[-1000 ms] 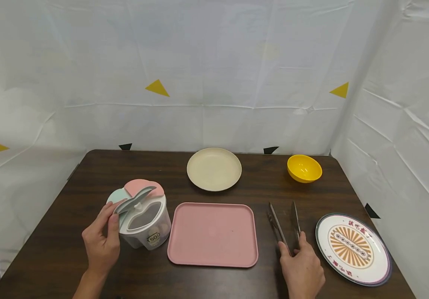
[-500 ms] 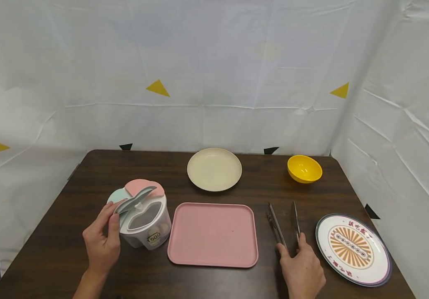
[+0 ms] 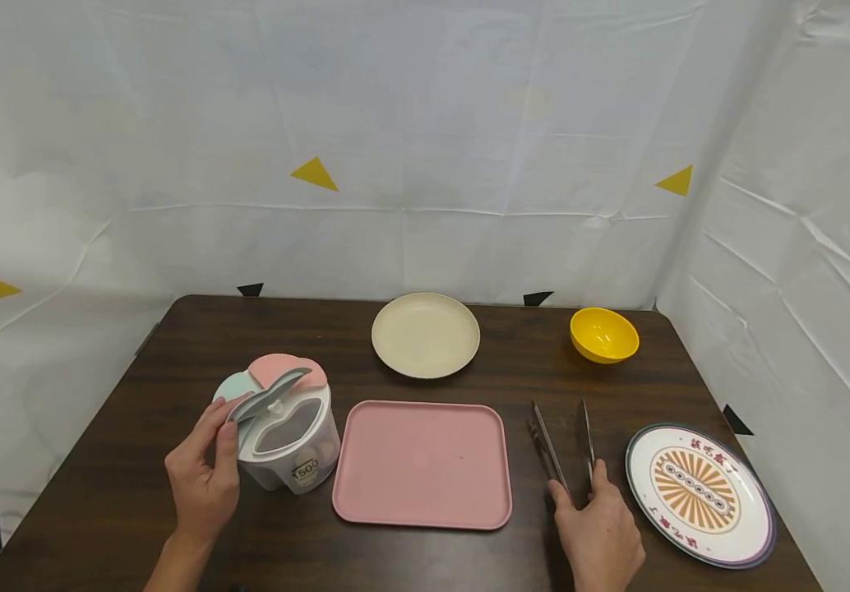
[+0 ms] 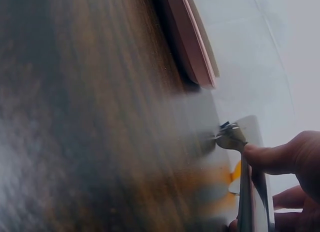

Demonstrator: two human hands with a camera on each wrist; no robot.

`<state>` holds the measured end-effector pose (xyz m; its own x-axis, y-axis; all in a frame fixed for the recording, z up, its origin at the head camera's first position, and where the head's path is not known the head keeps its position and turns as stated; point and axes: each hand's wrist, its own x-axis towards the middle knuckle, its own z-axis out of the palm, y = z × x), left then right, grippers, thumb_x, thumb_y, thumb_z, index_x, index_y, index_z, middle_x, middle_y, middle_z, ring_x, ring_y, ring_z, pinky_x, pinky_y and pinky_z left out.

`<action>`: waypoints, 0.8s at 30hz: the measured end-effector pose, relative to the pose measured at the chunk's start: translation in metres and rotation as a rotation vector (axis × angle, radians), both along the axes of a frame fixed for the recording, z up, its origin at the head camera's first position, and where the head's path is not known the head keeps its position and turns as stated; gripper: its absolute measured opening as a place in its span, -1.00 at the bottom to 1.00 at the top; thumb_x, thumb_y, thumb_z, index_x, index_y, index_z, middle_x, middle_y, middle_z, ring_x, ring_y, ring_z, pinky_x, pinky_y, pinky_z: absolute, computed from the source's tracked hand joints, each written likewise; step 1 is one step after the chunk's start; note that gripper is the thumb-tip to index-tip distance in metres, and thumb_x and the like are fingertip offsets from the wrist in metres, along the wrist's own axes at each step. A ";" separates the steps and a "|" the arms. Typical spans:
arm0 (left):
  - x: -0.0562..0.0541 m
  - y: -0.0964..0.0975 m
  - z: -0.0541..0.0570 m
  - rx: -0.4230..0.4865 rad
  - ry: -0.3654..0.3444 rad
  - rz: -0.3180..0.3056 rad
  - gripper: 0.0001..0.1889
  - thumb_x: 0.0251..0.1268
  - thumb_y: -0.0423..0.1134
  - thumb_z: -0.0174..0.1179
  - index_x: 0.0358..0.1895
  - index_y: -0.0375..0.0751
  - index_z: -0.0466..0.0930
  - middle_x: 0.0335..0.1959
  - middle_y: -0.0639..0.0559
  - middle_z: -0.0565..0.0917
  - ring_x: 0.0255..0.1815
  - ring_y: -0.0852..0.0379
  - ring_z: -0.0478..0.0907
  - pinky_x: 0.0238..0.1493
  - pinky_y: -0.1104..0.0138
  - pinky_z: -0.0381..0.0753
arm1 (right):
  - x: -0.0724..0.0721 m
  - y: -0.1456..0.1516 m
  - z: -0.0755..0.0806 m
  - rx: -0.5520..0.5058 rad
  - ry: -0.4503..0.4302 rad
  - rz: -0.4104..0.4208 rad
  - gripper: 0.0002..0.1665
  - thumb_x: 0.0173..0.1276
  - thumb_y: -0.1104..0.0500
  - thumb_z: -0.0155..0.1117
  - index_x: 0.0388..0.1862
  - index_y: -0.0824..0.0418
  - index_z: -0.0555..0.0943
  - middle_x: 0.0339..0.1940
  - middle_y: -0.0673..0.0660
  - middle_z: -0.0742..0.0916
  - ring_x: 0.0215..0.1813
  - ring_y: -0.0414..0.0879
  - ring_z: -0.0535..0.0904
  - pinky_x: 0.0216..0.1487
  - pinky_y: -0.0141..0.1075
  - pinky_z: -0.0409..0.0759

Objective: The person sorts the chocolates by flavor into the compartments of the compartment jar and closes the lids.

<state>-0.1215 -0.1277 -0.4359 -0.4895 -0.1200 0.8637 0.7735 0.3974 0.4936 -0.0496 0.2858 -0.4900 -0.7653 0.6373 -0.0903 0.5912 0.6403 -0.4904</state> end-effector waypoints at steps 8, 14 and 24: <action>-0.007 -0.005 -0.013 -0.002 0.001 0.006 -0.79 0.32 -0.53 0.08 -0.08 -0.54 0.65 -0.13 -0.33 0.70 0.01 0.02 0.66 0.30 0.11 0.39 | 0.000 0.000 0.002 0.035 0.081 0.014 -0.02 0.20 -0.23 0.38 0.45 0.26 0.33 0.31 0.40 0.47 0.23 0.41 0.39 -0.01 0.39 0.34; -0.015 -0.011 -0.028 0.001 -0.003 0.000 -0.78 0.32 -0.52 0.10 -0.06 -0.50 0.66 -0.11 -0.28 0.71 0.03 0.03 0.66 0.31 0.11 0.38 | -0.003 -0.009 0.017 0.095 0.239 0.045 -0.17 0.25 -0.09 0.38 0.41 0.25 0.40 0.31 0.33 0.49 0.25 0.34 0.38 -0.03 0.38 0.37; -0.008 -0.004 -0.013 0.007 0.000 0.005 -0.79 0.30 -0.55 0.08 -0.08 -0.55 0.64 -0.14 -0.34 0.70 0.02 0.03 0.66 0.29 0.10 0.39 | -0.029 -0.064 0.041 0.112 0.712 0.436 -0.30 0.04 0.22 0.58 0.22 0.24 0.60 0.08 0.16 0.69 -0.16 0.04 0.66 -0.26 -0.01 0.62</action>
